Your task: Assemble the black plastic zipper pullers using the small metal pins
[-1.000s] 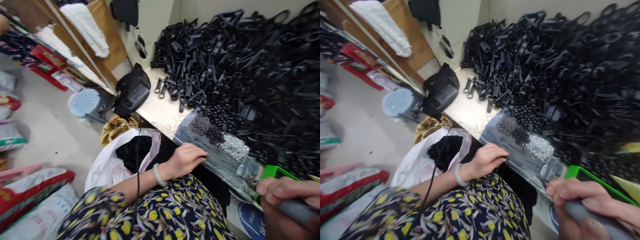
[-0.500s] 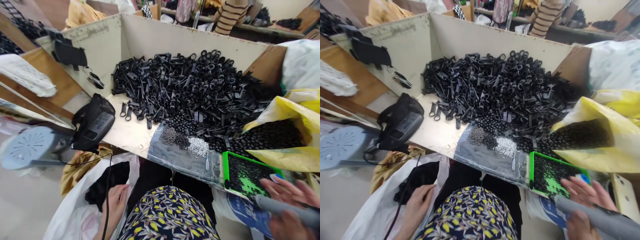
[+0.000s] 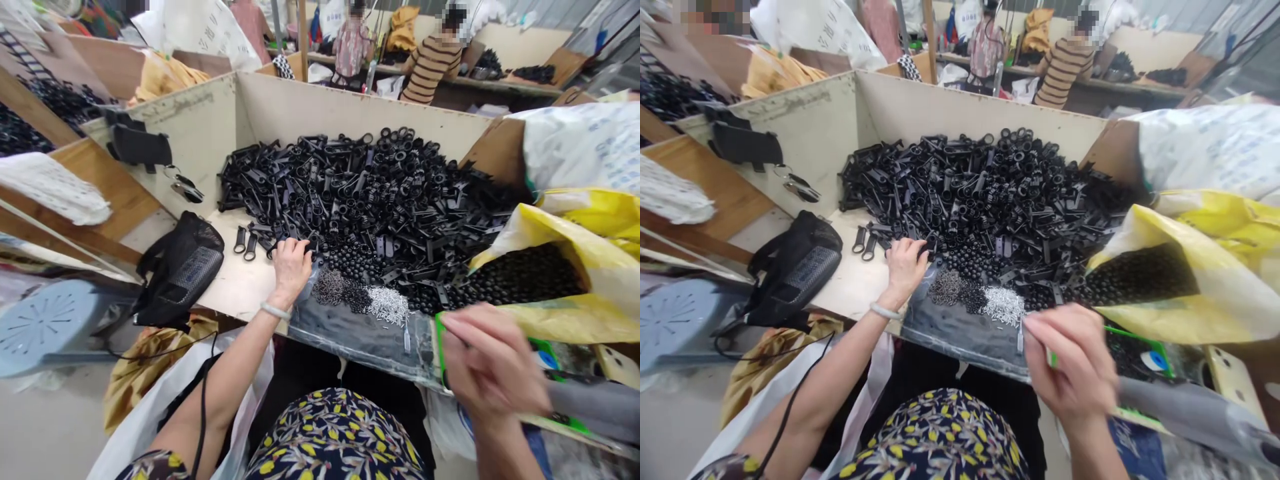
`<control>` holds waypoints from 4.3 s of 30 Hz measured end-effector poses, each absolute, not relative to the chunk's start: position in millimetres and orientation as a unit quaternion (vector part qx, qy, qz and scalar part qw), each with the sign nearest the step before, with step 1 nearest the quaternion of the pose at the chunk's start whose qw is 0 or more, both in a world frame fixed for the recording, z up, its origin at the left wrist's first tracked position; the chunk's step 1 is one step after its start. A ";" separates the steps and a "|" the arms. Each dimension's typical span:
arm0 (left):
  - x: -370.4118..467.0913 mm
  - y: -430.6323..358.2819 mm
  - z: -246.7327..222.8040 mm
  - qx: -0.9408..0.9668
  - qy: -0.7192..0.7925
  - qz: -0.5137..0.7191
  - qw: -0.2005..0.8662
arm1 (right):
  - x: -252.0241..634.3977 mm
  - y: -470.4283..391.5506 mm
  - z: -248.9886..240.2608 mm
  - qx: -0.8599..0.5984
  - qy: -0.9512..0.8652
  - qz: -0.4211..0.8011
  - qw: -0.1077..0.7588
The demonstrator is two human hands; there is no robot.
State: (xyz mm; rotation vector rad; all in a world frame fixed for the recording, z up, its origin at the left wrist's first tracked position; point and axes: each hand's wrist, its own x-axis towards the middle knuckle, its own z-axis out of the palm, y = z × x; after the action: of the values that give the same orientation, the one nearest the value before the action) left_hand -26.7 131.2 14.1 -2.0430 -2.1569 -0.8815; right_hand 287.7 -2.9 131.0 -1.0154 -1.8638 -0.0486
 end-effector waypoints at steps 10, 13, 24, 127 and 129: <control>-17.8 173.0 33.9 -0.662 -0.732 -0.160 -0.013 | 248.0 128.1 49.9 -0.556 -0.640 0.166 0.503; -17.4 183.5 39.7 -0.661 -0.737 -0.135 -0.049 | 245.0 153.6 37.0 -0.581 -0.619 0.178 0.499; -62.1 134.4 56.2 -0.547 -0.721 -0.384 -0.183 | 143.1 215.6 26.9 -0.550 -0.758 0.097 0.337; 18.2 -52.6 20.8 -0.643 -0.574 -0.241 -0.447 | 209.8 -24.5 5.5 -0.407 -0.782 0.298 0.366; 18.7 -53.0 20.0 -0.640 -0.582 -0.239 -0.441 | 206.8 -22.1 5.0 -0.410 -0.784 0.282 0.372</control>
State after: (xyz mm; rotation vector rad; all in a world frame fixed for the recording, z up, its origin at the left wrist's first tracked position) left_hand 18.7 -53.0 20.0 -2.8917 -2.6296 -1.0801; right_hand 206.8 -22.1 5.0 -1.0517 -2.0090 0.7237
